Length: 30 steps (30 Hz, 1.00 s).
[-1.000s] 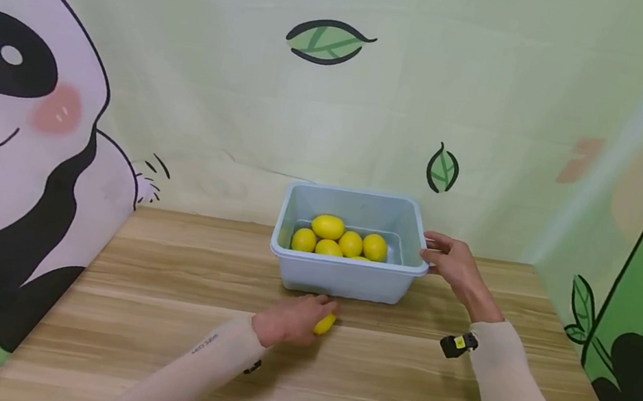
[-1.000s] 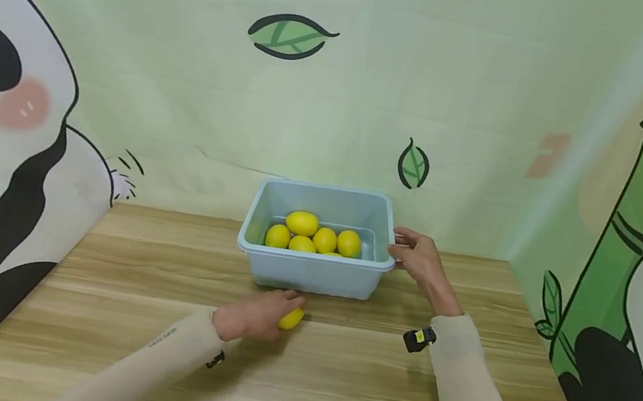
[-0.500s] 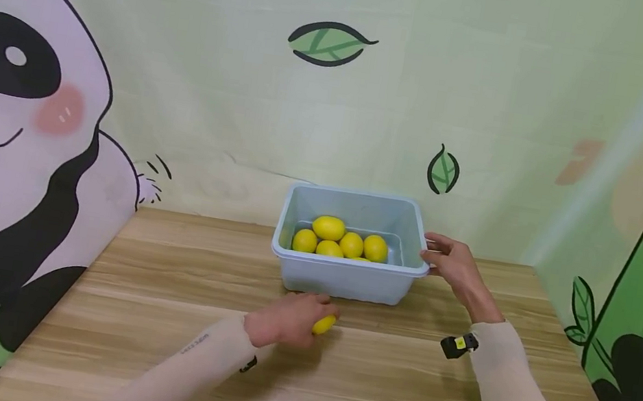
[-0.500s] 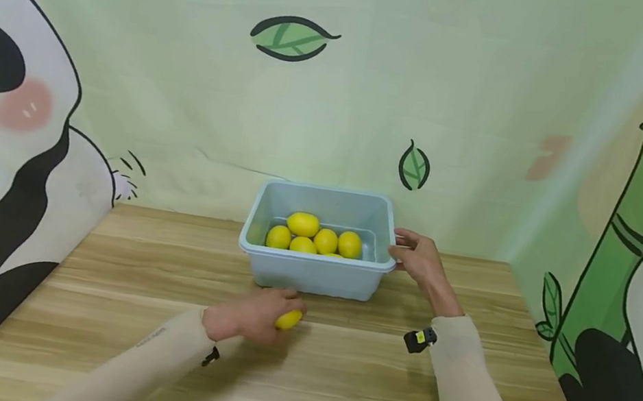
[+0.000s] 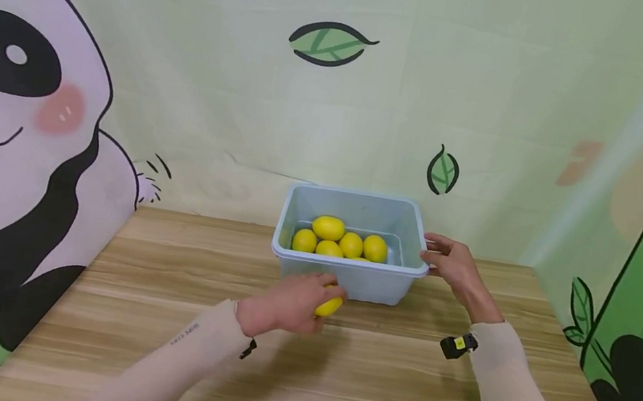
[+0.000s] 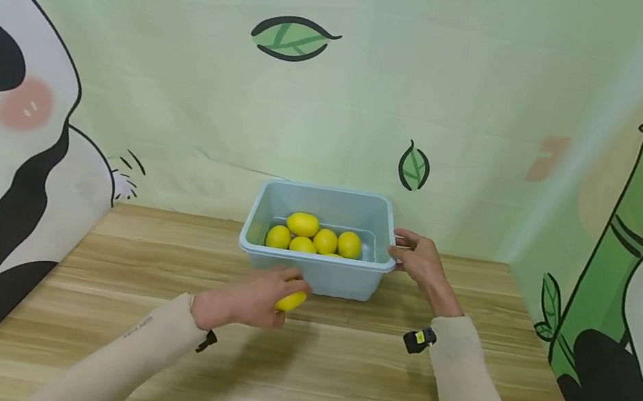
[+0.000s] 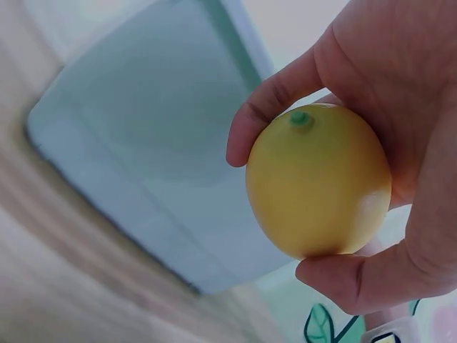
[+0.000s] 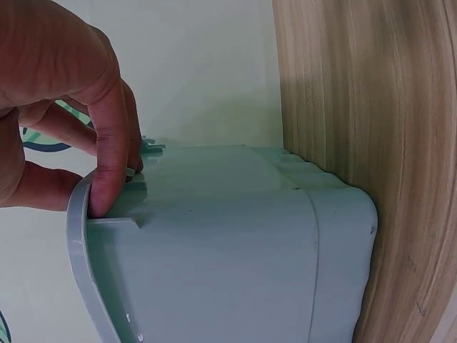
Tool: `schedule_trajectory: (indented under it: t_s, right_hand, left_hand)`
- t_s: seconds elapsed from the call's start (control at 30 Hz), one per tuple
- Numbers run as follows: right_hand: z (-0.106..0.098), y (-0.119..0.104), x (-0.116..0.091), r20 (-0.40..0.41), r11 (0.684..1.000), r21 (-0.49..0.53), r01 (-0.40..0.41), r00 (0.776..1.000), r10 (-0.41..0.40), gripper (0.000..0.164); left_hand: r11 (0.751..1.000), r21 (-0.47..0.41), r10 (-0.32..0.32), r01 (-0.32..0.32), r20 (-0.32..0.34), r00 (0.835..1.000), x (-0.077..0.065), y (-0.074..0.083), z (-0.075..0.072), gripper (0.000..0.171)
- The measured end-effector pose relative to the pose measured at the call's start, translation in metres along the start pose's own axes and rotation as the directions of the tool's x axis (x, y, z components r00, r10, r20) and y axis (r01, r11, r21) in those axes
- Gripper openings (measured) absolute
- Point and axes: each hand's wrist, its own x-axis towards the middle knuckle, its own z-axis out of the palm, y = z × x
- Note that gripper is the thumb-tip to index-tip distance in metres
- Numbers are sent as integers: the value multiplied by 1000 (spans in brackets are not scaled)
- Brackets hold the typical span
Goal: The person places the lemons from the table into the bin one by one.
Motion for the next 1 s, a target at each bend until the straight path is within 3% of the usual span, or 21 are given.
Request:
schedule_trajectory:
  t_s: [0.13,0.5,0.8,1.0]
  right_hand:
    - [-1,0,1,0,1000,0,2,1000,-2,56]
    - [0,-1,2,2,1000,22,1,1000,-1,57]
    - [0,-2,1,4,1000,23,-2,1000,2,57]
    - [0,-1,2,1,999,29,-20,1000,20,56]
  left_hand:
    - [1000,13,19,-18,-39,999,0,-1,-16,52]
    - [1000,30,-4,7,-94,996,6,-5,-62,54]
    - [1000,12,-10,12,-121,993,18,-14,-82,53]
    - [999,-31,-45,42,-91,995,28,-19,-90,55]
